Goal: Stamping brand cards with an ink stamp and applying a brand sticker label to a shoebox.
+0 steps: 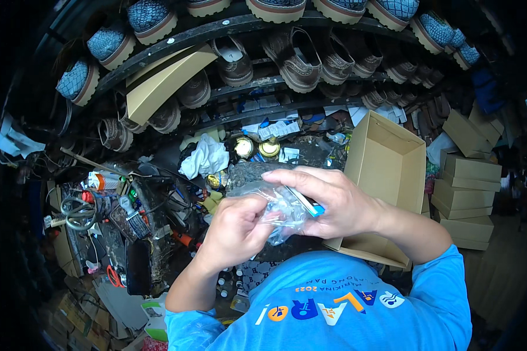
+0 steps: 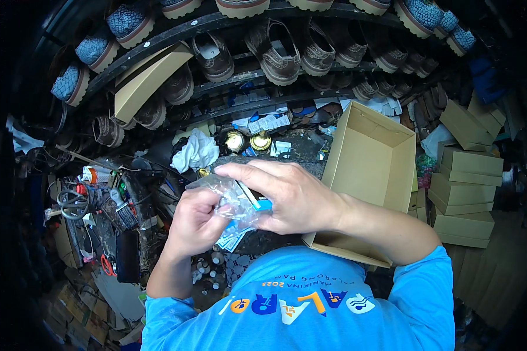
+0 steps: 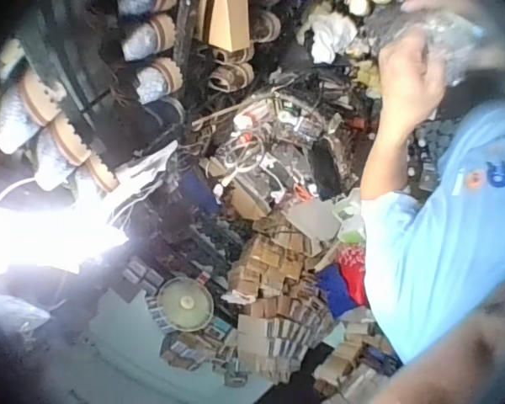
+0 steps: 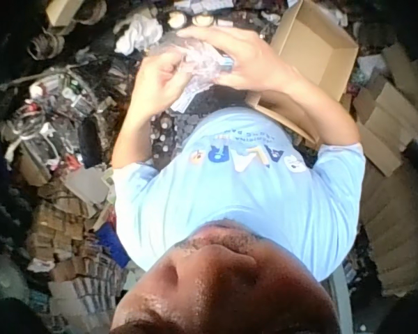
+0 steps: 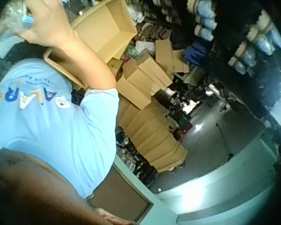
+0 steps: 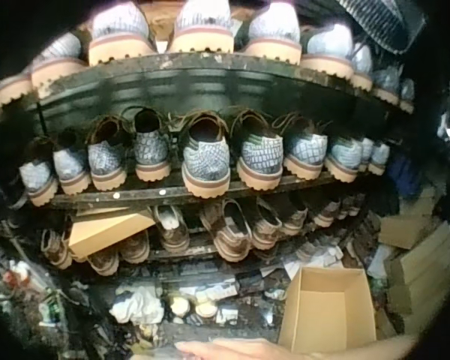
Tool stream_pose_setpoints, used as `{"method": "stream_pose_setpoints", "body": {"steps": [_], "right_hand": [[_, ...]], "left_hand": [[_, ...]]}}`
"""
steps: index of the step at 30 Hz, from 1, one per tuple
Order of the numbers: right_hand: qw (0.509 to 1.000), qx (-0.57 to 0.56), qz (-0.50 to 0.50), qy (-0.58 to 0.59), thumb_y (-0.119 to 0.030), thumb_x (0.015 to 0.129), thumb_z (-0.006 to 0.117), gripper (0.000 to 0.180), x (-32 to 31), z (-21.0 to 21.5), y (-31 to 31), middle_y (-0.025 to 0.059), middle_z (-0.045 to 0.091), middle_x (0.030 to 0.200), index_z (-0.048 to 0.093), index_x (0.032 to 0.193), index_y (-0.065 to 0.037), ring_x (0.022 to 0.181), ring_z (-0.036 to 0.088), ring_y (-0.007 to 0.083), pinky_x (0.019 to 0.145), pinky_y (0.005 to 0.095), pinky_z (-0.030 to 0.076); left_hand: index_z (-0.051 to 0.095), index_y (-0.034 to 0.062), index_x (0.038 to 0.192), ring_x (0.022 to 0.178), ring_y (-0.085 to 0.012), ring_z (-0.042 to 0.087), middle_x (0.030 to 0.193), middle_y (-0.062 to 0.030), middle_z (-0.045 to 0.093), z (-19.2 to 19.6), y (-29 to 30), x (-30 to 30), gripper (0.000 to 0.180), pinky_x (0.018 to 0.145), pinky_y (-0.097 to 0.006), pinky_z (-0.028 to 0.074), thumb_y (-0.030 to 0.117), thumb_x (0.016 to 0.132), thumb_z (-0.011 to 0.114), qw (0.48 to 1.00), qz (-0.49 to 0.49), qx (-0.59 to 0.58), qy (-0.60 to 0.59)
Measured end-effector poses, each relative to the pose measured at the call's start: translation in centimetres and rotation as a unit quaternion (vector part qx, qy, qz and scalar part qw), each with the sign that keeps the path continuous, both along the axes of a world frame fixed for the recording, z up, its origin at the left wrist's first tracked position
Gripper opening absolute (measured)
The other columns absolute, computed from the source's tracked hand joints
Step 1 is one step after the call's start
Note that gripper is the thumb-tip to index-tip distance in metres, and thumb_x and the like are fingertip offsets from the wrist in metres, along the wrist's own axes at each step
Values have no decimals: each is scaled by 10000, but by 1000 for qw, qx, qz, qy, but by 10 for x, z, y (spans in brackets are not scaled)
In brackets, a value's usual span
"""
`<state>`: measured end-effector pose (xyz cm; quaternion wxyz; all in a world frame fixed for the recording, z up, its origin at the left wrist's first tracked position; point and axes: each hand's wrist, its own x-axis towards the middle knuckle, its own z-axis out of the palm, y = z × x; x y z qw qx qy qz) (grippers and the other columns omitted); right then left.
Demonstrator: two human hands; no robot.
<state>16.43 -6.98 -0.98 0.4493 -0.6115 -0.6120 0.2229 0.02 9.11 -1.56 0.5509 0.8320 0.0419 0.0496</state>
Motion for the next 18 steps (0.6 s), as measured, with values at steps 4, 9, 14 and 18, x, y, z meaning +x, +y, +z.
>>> {"method": "stream_pose_setpoints", "body": {"steps": [4, 9, 14, 18], "right_hand": [[1000, 27, -2, -11, -113, 712, 818, 687, 4, -6, -2, 171, 658, 1145, 539, 1333, -23, 985, 682, 317, 831, 375, 552], [998, 56, 33, 6, -153, 720, 839, 694, 7, 1, -10, 173, 641, 1233, 540, 1332, -24, 1080, 661, 324, 911, 374, 532], [996, 60, 49, 36, -192, 716, 861, 715, 3, 4, -22, 170, 629, 1273, 543, 1330, -13, 1140, 641, 319, 969, 377, 510], [995, 61, 66, 40, -221, 707, 870, 742, -3, 6, -28, 172, 628, 1277, 534, 1334, -9, 1135, 644, 320, 968, 377, 510]], "left_hand": [[672, -36, 1073, 764, -90, 659, 935, -60, 717, 6, -8, -6, 272, 680, -242, 539, -32, 814, 755, 971, 144, -189, -15], [673, -51, 1095, 620, -2, 469, 705, 56, 574, 35, 11, -40, 273, 574, -160, 353, 62, 860, 753, 962, 200, -184, -42], [663, -37, 1168, 605, -12, 451, 682, 64, 554, 69, -2, -42, 416, 556, -181, 358, 197, 850, 794, 964, 202, -175, -11], [605, 9, 1286, 556, -47, 392, 625, 48, 455, 83, 2, -54, 884, 502, -224, 348, 422, 584, 949, 991, 50, 106, -62]]}}
